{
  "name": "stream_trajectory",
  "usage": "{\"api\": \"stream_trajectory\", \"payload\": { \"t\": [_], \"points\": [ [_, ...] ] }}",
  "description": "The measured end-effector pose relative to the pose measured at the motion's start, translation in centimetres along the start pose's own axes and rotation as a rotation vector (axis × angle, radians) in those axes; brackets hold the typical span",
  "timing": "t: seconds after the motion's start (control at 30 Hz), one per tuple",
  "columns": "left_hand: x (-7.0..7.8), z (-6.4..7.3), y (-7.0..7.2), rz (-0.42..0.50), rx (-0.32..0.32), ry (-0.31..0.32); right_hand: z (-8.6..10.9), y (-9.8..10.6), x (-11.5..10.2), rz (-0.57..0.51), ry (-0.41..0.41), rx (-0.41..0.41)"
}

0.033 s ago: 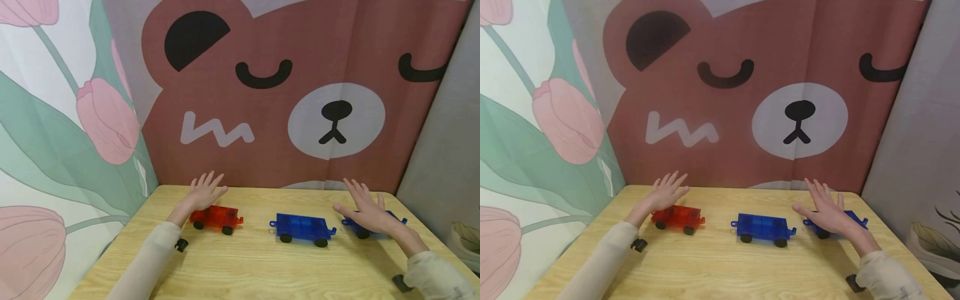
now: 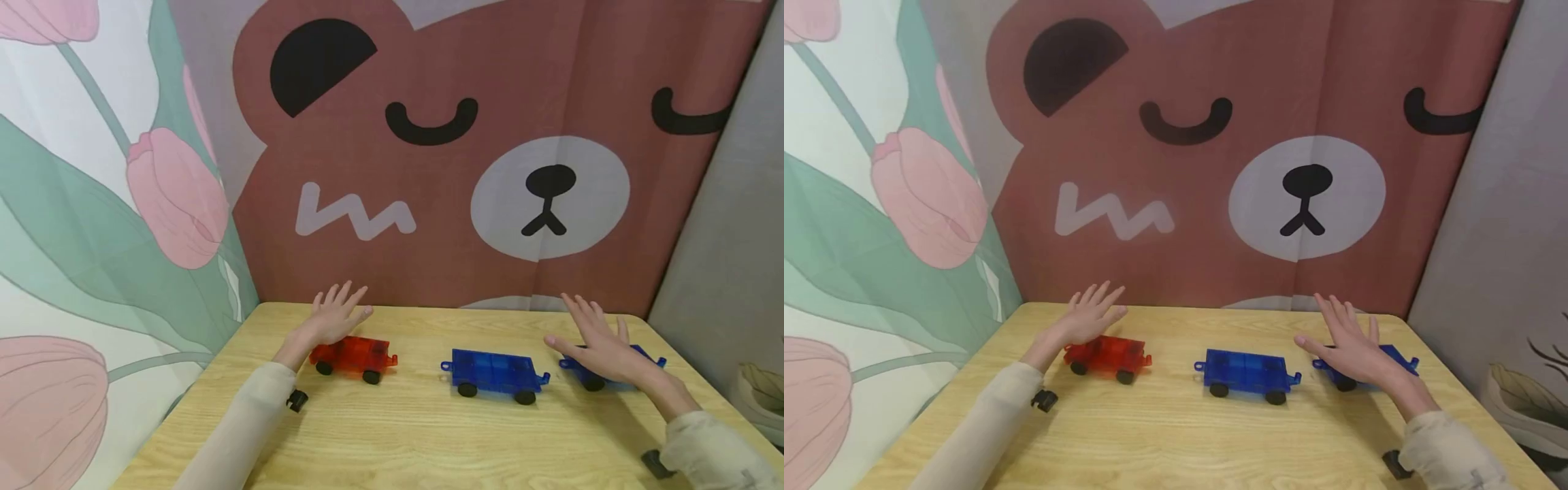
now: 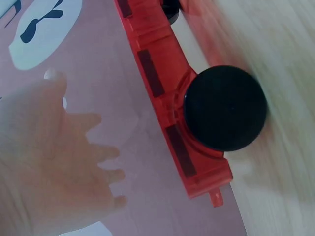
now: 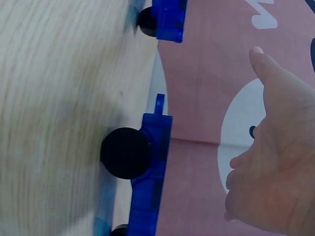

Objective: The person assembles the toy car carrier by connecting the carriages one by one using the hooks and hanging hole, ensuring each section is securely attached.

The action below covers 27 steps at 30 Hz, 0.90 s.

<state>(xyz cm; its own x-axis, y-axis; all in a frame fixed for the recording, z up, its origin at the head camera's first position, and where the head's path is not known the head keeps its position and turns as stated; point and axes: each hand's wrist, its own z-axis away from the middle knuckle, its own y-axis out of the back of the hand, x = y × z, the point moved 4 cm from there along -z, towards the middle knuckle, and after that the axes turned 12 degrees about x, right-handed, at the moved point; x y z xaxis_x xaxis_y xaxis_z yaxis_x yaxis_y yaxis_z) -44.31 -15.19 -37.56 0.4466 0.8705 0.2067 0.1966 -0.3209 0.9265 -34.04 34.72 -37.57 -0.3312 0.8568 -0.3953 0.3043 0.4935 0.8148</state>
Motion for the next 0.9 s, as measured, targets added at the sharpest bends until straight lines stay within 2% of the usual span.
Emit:
{"api": "stream_trajectory", "payload": {
  "t": [0.1, 0.2, 0.3, 0.4, 0.47, 0.53, 0.7, 0.9],
  "points": [
    [-0.1, 0.0, -0.1, -0.005, -0.023, -0.005, -0.1, 0.0, -0.1, 0.002, 0.004, -0.006],
    [0.1, 0.1, -0.2, 0.014, -0.073, -0.032, -0.1, -0.2, -0.4, -0.009, 0.025, -0.004],
    [0.7, 0.8, 0.4, 0.085, -0.173, -0.064, -0.2, -0.5, -1.1, -0.038, 0.064, 0.009],
    [1.4, 1.6, 0.9, 0.146, -0.319, -0.086, -0.1, -0.9, -2.3, -0.074, 0.107, 0.014],
    [1.7, 2.1, 1.0, 0.154, -0.405, -0.085, 0.0, -1.3, -3.1, -0.105, 0.127, 0.004],
    [2.0, 2.4, 1.1, 0.150, -0.459, -0.077, 0.2, -1.8, -3.8, -0.130, 0.137, -0.019],
    [2.6, 2.6, 1.3, 0.146, -0.504, -0.065, 0.5, -3.2, -5.3, -0.163, 0.130, -0.096],
    [2.9, 2.7, 1.2, 0.106, -0.523, -0.076, 1.2, -4.8, -6.6, -0.138, 0.139, -0.193]
  ]
}}
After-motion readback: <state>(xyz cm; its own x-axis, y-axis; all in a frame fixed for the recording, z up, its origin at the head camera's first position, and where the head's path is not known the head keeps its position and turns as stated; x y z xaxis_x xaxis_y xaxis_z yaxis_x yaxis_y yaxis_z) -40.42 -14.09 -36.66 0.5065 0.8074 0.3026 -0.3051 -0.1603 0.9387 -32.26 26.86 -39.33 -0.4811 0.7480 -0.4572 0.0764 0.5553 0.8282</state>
